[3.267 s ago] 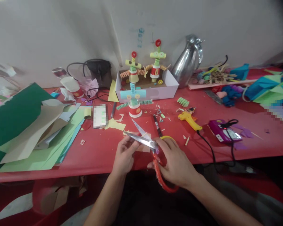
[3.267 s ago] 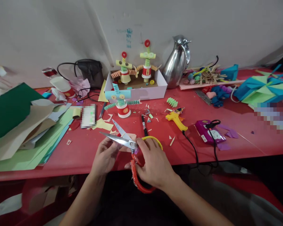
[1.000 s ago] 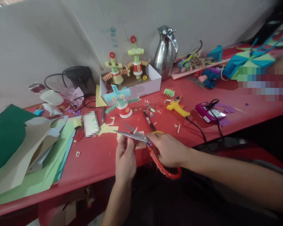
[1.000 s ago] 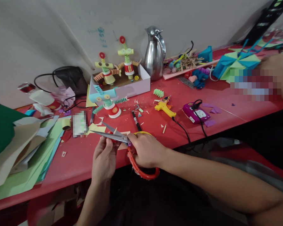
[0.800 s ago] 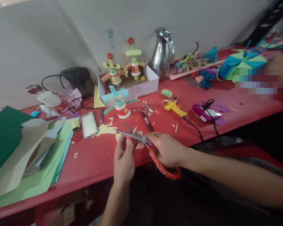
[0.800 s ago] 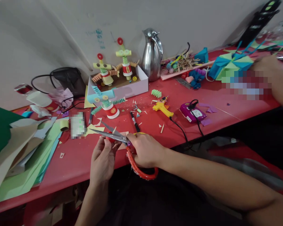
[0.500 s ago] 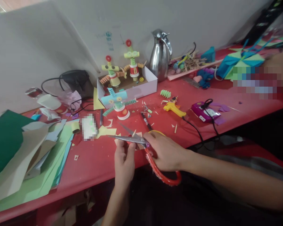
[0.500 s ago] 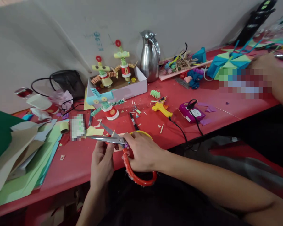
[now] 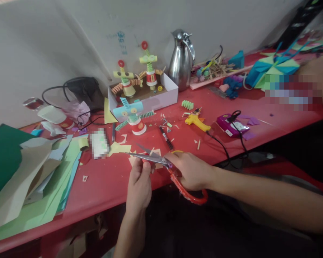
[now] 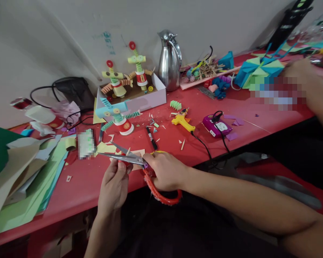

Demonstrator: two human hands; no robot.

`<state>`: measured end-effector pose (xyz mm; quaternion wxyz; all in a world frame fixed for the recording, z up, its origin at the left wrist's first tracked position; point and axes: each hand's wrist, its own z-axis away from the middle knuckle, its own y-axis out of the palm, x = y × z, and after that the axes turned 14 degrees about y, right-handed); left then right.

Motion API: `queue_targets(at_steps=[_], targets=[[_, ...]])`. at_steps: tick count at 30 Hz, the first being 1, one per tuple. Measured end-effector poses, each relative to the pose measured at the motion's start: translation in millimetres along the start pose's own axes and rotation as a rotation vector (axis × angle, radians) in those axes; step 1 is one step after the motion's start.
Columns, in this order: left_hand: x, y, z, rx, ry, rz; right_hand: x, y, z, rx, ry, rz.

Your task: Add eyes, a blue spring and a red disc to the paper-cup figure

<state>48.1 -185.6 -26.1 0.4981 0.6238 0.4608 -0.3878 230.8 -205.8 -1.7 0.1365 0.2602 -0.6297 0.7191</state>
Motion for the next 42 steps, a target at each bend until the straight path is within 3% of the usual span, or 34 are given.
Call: queue_targets(at_steps=[6, 14, 16, 19, 22, 26, 29, 37, 39, 42], targets=[[-15.2, 5.3, 0.0, -0.008, -0.136, 0.153, -2.7, -5.8, 1.0, 0.036, -0.031, -0.023], [-25.9, -4.5, -4.6, -0.005, -0.397, 0.233, -7.8, -10.8, -0.4, 0.055, -0.089, -0.044], [-23.2, -1.0, -3.6, -0.032, -0.361, 0.203, -5.7, -10.2, 0.4, 0.062, -0.065, -0.069], [-16.9, 7.8, 1.1, -0.081, -0.104, 0.033, 0.3, -6.7, 3.8, 0.050, 0.003, -0.114], [-14.4, 14.4, 6.2, -0.014, 0.090, -0.178, 7.1, -2.6, 8.8, 0.042, 0.069, -0.154], [-17.5, 13.7, 7.6, 0.029, 0.188, -0.453, 14.3, -3.8, 14.0, 0.011, 0.094, -0.130], [-20.1, 8.1, 5.3, 0.075, 0.197, -0.582, 17.1, -8.6, 14.8, -0.042, 0.094, -0.069], [-17.2, -8.2, 0.9, 0.233, 0.160, -0.585, 14.2, -4.5, 10.2, -0.091, 0.026, -0.094], [-11.9, -11.7, 1.2, 0.215, 0.096, -0.522, 10.6, -0.8, 9.0, -0.097, 0.040, -0.088], [-8.6, -12.4, 2.6, 0.086, -0.020, -0.296, 5.3, 1.5, 7.8, 0.010, 0.068, -0.167]])
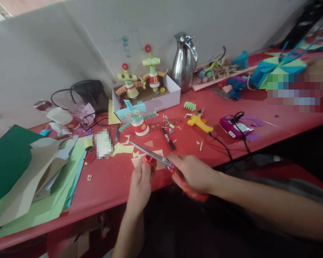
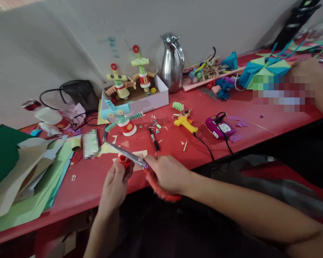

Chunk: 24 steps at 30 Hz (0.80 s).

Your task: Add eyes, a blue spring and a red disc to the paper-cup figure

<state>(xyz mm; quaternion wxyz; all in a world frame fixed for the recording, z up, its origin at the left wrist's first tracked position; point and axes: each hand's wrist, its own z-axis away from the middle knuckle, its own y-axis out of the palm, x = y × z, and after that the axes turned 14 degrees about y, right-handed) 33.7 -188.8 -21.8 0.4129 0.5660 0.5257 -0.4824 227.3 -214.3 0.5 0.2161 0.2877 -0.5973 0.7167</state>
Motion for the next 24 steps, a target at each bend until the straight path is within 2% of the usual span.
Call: queue_targets(at_steps=[3, 6, 9, 12, 16, 21, 24], targets=[[-7.8, 3.0, -0.2, -0.090, -0.089, 0.248, 0.2, -3.0, -1.2, 0.102, 0.015, -0.147], [-16.6, 5.3, -3.2, -0.059, -0.079, 0.398, 4.3, -8.6, -2.9, 0.063, 0.049, -0.198], [-13.0, 4.0, -6.0, -0.023, -0.036, 0.449, 2.9, -14.5, -3.2, -0.018, 0.133, -0.103], [0.8, -1.6, -7.2, -0.004, -0.033, 0.425, -9.3, -20.3, -0.6, -0.028, 0.216, 0.036], [15.2, -14.1, -11.8, 0.008, 0.038, 0.174, -33.6, -27.4, 0.2, -0.129, 0.347, 0.206], [24.7, -22.8, -26.3, 0.169, 0.190, -0.374, -56.8, -25.3, -15.7, -0.285, 0.465, 0.344], [31.6, -18.8, -33.1, 0.271, 0.207, -0.575, -66.0, -20.9, -26.8, -0.358, 0.474, 0.424]])
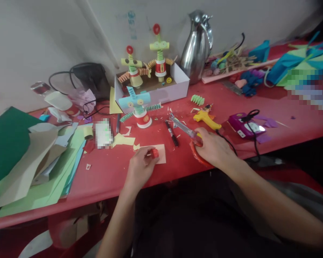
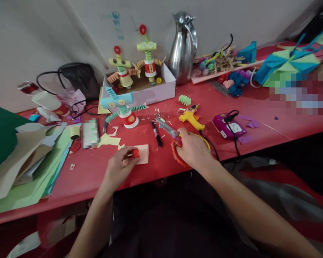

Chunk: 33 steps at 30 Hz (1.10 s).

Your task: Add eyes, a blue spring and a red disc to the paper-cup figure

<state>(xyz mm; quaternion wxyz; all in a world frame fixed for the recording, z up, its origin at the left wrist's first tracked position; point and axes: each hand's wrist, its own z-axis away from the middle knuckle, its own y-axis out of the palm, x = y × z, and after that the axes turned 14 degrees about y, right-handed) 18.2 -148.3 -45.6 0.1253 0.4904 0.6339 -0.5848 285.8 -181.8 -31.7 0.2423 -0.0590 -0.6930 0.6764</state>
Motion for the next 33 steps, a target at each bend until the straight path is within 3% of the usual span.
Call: queue_targets(at_steps=[8, 14, 18, 22, 28, 33], targets=[[3.9, 2.4, -10.3, 0.190, 0.121, -0.117, -3.4, 8.5, -8.8, -0.010, -0.040, 0.018], [10.6, 5.0, -15.6, 0.210, 0.152, -0.140, 8.6, -3.6, 0.2, 0.017, -0.108, 0.221], [8.3, 3.7, -17.7, 0.236, 0.162, -0.105, 12.7, -8.8, 3.7, -0.043, -0.101, 0.345], [1.1, 0.5, -17.8, 0.277, 0.226, -0.132, 9.6, -7.3, 4.3, -0.063, -0.135, 0.355], [0.8, 7.2, -13.1, 0.129, 0.086, -0.101, 5.2, -10.6, 8.9, -0.107, -0.182, 0.306], [6.5, 11.9, -12.1, 0.061, 0.055, -0.067, 23.8, -14.6, -2.9, -0.126, -0.329, 0.234]])
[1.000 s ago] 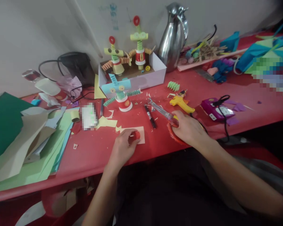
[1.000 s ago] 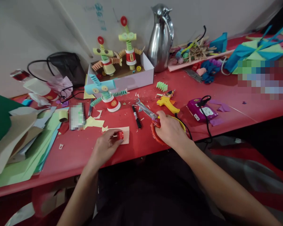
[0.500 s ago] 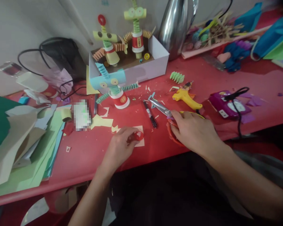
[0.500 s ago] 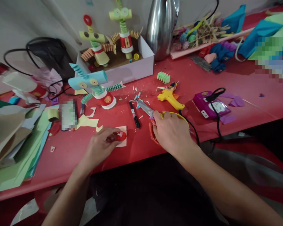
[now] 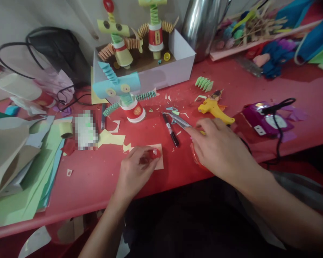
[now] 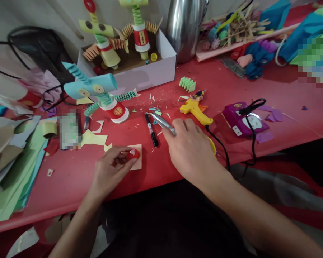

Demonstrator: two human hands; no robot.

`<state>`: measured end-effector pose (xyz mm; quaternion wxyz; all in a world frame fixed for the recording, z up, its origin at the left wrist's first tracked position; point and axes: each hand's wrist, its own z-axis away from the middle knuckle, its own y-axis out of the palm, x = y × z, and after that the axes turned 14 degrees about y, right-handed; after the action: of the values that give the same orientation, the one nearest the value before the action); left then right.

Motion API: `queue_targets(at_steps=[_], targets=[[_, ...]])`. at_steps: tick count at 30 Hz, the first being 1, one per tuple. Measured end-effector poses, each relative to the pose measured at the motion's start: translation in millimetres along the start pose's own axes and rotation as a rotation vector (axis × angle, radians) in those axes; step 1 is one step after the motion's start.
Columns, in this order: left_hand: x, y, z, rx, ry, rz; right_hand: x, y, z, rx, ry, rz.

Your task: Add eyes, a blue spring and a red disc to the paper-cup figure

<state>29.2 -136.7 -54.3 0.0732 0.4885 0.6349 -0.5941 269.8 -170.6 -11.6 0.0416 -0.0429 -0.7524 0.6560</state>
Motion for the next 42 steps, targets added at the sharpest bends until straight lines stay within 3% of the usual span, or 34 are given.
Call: queue_targets(at_steps=[5, 11, 15, 19, 23, 28, 30, 35, 42], targets=[[2.9, 0.2, 0.2, -0.065, -0.042, 0.074, 25.0, 8.5, -33.3, 0.068, -0.206, -0.025], [5.9, 3.0, 4.1, -0.058, -0.021, 0.062, 43.5, 17.1, -43.5, 0.168, -0.129, -0.079], [6.8, 4.0, 4.9, -0.050, 0.003, 0.028, 33.1, 10.6, -38.6, 0.180, -0.021, -0.539], [7.3, 4.6, 3.7, -0.023, 0.024, -0.015, 13.3, 3.6, -29.8, 0.288, 0.019, -1.073], [9.0, 6.7, 2.6, -0.009, 0.020, -0.106, 4.7, 11.3, -21.3, 0.328, -0.009, -1.313], [8.4, 5.7, 1.6, 0.000, 0.001, -0.102, 15.0, 19.3, -13.7, 0.089, 0.202, -1.374], [6.6, 4.4, 0.9, -0.020, -0.010, -0.058, 19.3, 17.1, -11.9, 0.056, 0.246, -1.372], [3.8, 3.0, -0.8, -0.035, -0.036, -0.027, 22.1, 13.9, -11.1, 0.160, 0.209, -1.295], [5.1, 2.8, 0.6, -0.047, -0.038, 0.010, 22.1, 27.6, -11.4, 0.230, 0.166, -1.276]])
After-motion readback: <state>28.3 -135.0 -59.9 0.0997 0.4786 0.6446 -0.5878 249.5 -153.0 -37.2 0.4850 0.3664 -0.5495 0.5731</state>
